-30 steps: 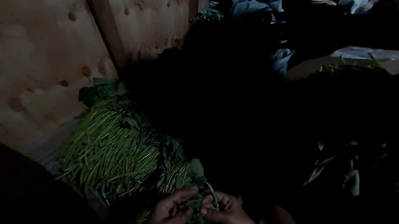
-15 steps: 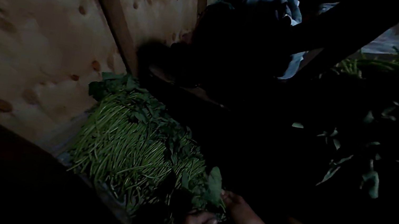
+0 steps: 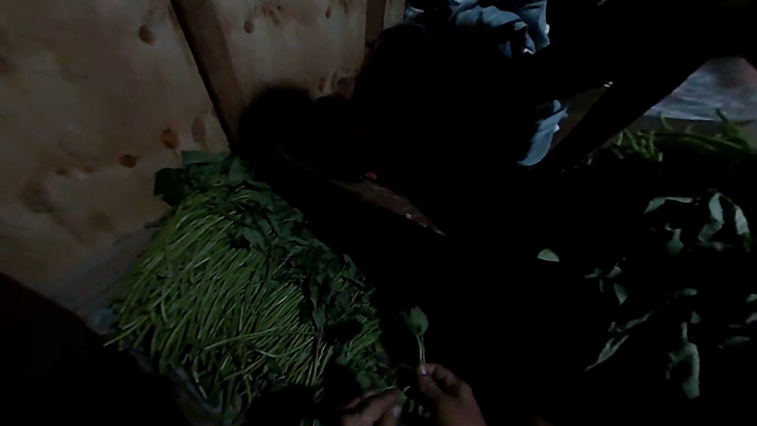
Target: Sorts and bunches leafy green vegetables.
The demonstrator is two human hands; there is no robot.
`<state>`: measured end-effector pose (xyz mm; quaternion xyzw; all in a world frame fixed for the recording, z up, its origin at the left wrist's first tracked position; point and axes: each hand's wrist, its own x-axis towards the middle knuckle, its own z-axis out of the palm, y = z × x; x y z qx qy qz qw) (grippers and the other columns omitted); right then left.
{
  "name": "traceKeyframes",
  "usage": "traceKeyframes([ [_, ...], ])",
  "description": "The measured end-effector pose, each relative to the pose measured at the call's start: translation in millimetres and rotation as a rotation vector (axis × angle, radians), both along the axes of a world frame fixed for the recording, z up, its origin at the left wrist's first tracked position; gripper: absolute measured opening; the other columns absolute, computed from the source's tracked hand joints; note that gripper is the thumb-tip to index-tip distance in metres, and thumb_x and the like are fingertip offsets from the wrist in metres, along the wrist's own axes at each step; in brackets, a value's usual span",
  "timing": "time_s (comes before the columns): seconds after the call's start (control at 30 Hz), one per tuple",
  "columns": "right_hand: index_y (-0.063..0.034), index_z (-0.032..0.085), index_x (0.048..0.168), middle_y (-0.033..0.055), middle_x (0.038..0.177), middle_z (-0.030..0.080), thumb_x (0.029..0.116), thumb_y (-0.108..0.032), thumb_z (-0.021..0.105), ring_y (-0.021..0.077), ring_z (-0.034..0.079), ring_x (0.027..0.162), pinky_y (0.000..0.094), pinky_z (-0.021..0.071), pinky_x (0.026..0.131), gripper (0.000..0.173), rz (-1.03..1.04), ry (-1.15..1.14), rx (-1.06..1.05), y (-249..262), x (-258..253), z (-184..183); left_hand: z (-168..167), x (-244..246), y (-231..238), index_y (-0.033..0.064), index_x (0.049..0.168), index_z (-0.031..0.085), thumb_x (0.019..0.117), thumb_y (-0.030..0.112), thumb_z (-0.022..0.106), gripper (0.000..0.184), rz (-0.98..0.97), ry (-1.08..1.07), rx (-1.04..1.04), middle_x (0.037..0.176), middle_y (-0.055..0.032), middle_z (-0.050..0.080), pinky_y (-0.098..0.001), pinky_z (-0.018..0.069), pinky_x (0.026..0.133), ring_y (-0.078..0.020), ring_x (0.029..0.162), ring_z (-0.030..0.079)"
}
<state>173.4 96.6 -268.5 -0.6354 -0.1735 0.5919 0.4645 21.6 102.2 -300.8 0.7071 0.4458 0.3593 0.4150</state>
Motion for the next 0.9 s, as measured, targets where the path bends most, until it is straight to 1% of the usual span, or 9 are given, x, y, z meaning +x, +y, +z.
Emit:
traceKeyframes([
  [0.2,0.0034,0.053,0.124,0.0101,0.099,0.073,0.1119,-0.015,0.041,0.0156,0.074,0.083,0.0297,0.0617,0.075,0.025,-0.347,0.019,0.158,3.4,4.2,-0.3,-30.8,1.9,-28.5,-0.0057,0.1,0.078,0.0921,0.003,0.065,0.017,-0.201,0.028,0.106,0.09,-0.0184,0.074,-0.0399,0.0604,0.081,-0.0263,0.083,0.073],
  [0.27,0.0011,0.052,0.123,0.0067,0.091,0.071,0.1124,-0.017,0.039,0.0127,0.07,0.072,0.0266,0.0596,0.065,0.024,-0.455,-0.021,0.202,7.9,13.9,-0.4,-44.8,-6.2,-27.7,-0.0072,0.094,0.076,0.0924,0.003,0.062,0.018,-0.401,0.212,0.107,0.09,-0.0221,0.074,-0.0448,0.059,0.087,-0.0339,0.088,0.074],
  [0.3,0.0005,0.051,0.121,0.0048,0.084,0.068,0.1126,-0.017,0.038,0.0104,0.066,0.063,0.024,0.0565,0.058,0.023,-0.479,-0.054,0.218,8.6,16.0,-1.6,-46.5,-11.3,-18.1,-0.0076,0.097,0.075,0.0959,0.005,0.059,0.021,-0.543,0.417,-0.012,0.1,-0.026,0.072,-0.0487,0.0535,0.097,-0.0393,0.101,0.071],
  [0.37,0.0,0.051,0.119,0.0021,0.074,0.062,0.1127,-0.017,0.037,0.0071,0.056,0.053,0.0207,0.0485,0.049,0.023,-0.449,-0.128,0.217,5.5,14.4,-6.0,-52.5,-14.3,19.2,-0.0042,0.123,0.069,0.1019,0.015,0.056,0.031,-0.726,0.855,-0.355,0.136,-0.0301,0.058,-0.0552,0.038,0.114,-0.0447,0.132,0.051],
  [0.43,-0.0004,0.052,0.123,0.0015,0.072,0.057,0.1128,-0.019,0.037,0.0067,0.052,0.052,0.0211,0.0443,0.046,0.026,-0.359,-0.167,0.185,0.7,10.5,-10.2,-72.3,-20.7,53.6,0.0048,0.139,0.061,0.1005,0.018,0.058,0.041,-0.476,1.005,-0.451,0.153,-0.0237,0.045,-0.0538,0.0331,0.119,-0.0409,0.143,0.041],
  [0.53,-0.0018,0.053,0.123,0.0006,0.071,0.053,0.1127,-0.021,0.038,0.0062,0.048,0.05,0.0205,0.0409,0.045,0.027,-0.29,-0.144,0.136,-0.7,7.6,-10.9,-95.9,-32.5,96.4,0.0185,0.15,0.053,0.1026,0.025,0.056,0.048,-0.021,1.018,-0.405,0.163,-0.0154,0.035,-0.0519,0.0299,0.12,-0.0373,0.149,0.033],
  [0.63,-0.002,0.057,0.124,0.0013,0.072,0.055,0.1125,-0.023,0.04,0.007,0.048,0.051,0.0209,0.041,0.045,0.029,-0.257,-0.124,0.081,1.7,10.5,-7.6,-114.0,-40.9,120.6,0.016,0.155,0.045,0.1045,0.026,0.053,0.052,0.02,1.071,-0.444,0.16,-0.0162,0.041,-0.0523,0.0323,0.12,-0.0368,0.147,0.038],
  [0.77,-0.0022,0.061,0.129,0.0012,0.075,0.056,0.1121,-0.023,0.042,0.0068,0.05,0.053,0.0211,0.0423,0.048,0.033,-0.206,-0.131,0.016,5.2,9.8,-3.3,-102.3,-48.8,117.9,0.0133,0.139,0.064,0.1066,0.027,0.05,0.038,0.181,0.949,-0.366,0.131,-0.0166,0.068,-0.0537,0.0448,0.109,-0.035,0.125,0.062],
  [0.9,0.0038,0.061,0.116,0.0051,0.082,0.059,0.1097,-0.02,0.049,0.0083,0.054,0.062,0.0234,0.0477,0.058,0.027,-0.198,-0.149,-0.023,4.5,5.3,-1.4,-92.3,-66.4,89.9,-0.0061,0.12,0.069,0.0976,0.008,0.064,0.027,0.37,0.416,-0.156,0.12,-0.0238,0.07,-0.0505,0.0522,0.101,-0.0362,0.111,0.068],
])
